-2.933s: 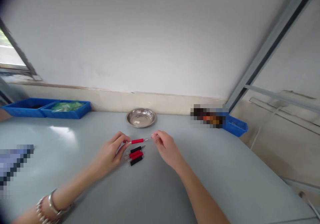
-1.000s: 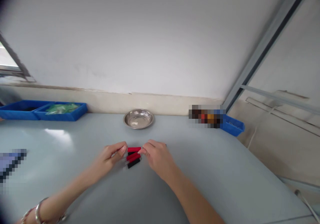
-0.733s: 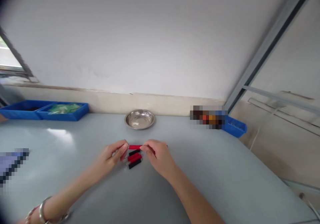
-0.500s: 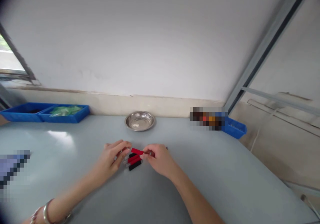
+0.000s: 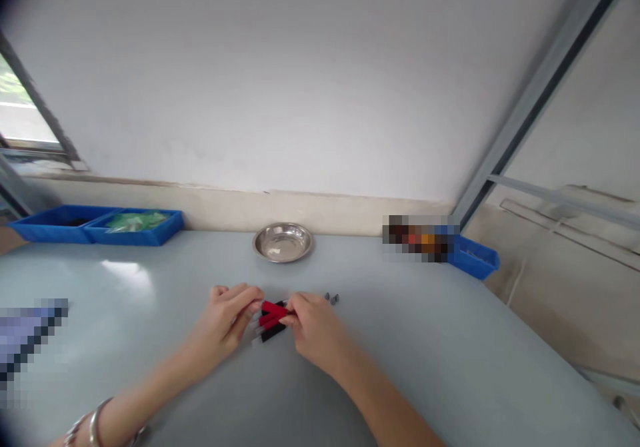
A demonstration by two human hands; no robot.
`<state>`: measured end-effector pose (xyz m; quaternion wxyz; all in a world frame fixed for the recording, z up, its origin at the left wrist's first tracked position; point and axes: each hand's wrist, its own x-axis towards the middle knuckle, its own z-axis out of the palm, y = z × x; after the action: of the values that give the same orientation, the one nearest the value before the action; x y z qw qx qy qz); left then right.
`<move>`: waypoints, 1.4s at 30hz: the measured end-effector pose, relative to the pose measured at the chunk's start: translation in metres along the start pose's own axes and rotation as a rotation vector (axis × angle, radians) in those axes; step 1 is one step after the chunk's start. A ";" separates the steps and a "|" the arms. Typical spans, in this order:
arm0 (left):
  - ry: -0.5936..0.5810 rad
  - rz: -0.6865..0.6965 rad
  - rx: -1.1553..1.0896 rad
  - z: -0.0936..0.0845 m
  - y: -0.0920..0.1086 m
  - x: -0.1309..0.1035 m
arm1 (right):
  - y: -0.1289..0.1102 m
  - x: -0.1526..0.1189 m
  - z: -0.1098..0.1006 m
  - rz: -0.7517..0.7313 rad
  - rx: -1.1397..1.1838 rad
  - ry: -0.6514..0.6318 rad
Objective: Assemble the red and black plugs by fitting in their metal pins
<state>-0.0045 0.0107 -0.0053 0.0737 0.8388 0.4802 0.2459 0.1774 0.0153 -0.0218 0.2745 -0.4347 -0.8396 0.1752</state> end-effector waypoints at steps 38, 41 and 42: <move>0.117 -0.160 -0.196 0.009 -0.001 0.001 | -0.003 0.005 -0.013 0.170 0.360 0.031; 0.109 -0.147 -0.200 0.007 0.001 0.001 | -0.002 0.005 -0.013 0.161 0.405 -0.026; 0.103 -0.144 -0.198 0.006 0.002 0.001 | -0.002 0.006 -0.014 0.147 0.400 -0.037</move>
<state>0.0003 0.0107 -0.0099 0.1490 0.7771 0.5156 0.3288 0.1818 0.0194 -0.0081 0.3265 -0.4284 -0.7589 0.3659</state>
